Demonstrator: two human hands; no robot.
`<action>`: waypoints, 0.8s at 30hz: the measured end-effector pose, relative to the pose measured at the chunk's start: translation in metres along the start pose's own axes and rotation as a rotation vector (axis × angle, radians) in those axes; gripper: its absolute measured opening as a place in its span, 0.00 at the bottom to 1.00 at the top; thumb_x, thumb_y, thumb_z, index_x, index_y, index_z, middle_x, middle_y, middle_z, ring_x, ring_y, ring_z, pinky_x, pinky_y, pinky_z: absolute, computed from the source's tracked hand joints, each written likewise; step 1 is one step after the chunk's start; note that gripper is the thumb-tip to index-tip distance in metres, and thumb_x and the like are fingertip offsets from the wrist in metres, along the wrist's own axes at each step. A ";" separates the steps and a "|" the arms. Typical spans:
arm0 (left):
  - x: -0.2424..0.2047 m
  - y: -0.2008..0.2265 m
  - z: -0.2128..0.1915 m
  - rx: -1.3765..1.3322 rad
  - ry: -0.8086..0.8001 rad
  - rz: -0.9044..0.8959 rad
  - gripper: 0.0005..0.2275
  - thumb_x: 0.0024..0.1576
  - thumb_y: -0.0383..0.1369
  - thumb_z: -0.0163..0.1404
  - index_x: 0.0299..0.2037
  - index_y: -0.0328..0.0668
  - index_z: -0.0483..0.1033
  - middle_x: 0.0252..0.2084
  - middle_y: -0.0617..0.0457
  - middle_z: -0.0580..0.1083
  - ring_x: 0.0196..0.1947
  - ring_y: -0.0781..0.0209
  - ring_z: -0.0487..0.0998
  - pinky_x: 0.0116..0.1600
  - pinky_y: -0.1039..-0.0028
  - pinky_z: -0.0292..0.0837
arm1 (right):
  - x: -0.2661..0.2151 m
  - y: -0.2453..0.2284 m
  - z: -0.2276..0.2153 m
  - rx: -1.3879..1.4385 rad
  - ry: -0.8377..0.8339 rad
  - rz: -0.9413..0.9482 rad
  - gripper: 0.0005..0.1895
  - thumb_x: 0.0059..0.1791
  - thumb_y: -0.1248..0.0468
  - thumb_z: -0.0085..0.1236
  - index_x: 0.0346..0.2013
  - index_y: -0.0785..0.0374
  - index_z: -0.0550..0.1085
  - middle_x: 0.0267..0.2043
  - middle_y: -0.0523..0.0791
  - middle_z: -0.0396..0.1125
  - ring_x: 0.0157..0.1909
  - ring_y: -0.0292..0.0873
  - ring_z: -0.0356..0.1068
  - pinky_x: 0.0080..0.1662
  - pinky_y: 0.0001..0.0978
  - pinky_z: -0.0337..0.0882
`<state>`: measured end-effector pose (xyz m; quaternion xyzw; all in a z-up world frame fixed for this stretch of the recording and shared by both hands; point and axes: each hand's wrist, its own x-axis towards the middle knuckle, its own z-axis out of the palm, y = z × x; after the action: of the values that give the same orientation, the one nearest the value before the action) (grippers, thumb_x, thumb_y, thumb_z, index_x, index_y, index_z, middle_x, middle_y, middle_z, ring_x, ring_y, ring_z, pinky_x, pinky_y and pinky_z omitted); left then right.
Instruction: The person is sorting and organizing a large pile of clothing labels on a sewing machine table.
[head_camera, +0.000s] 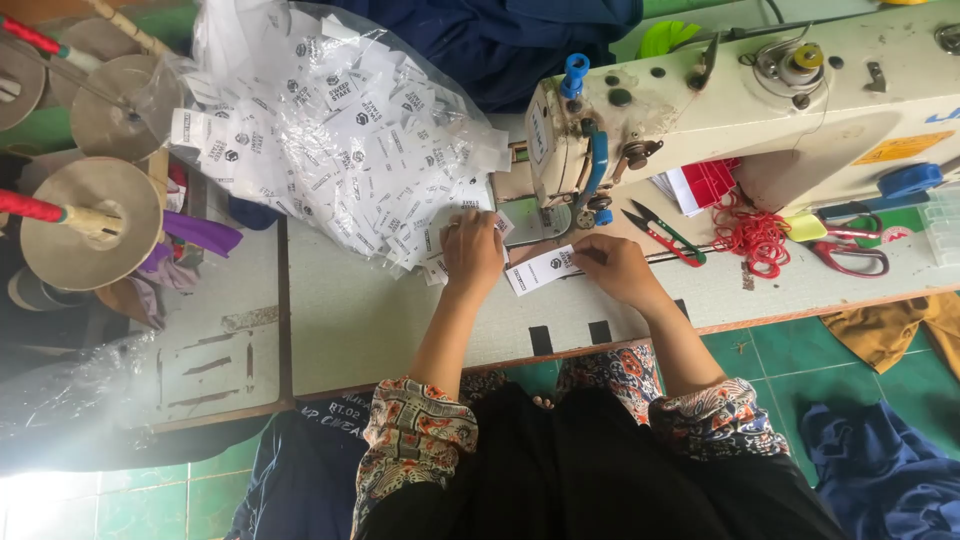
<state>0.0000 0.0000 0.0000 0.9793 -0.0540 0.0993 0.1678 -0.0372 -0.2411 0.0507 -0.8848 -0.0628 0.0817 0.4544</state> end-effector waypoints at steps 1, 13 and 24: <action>0.000 0.003 -0.010 0.001 -0.001 -0.001 0.11 0.58 0.32 0.51 0.49 0.43 0.77 0.43 0.47 0.75 0.46 0.42 0.79 0.53 0.54 0.70 | 0.000 0.000 0.000 0.001 -0.001 0.000 0.09 0.49 0.69 0.58 0.43 0.68 0.80 0.35 0.58 0.75 0.32 0.53 0.77 0.37 0.40 0.76; 0.015 -0.007 -0.009 -0.145 -0.162 -0.116 0.08 0.57 0.33 0.52 0.45 0.46 0.76 0.39 0.50 0.76 0.44 0.44 0.79 0.49 0.57 0.73 | -0.007 0.016 0.004 0.138 0.013 -0.090 0.11 0.51 0.72 0.52 0.47 0.71 0.76 0.35 0.58 0.73 0.30 0.46 0.76 0.34 0.37 0.76; -0.052 -0.027 -0.080 -0.336 0.210 0.197 0.11 0.60 0.22 0.46 0.51 0.41 0.74 0.48 0.47 0.74 0.53 0.47 0.76 0.56 0.60 0.72 | -0.011 0.029 0.023 0.050 0.275 -0.262 0.07 0.48 0.77 0.55 0.39 0.68 0.76 0.34 0.54 0.72 0.35 0.52 0.76 0.36 0.40 0.76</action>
<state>-0.0607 0.0565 0.0540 0.9119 -0.1474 0.2061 0.3229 -0.0515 -0.2413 0.0149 -0.8602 -0.1126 -0.0984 0.4875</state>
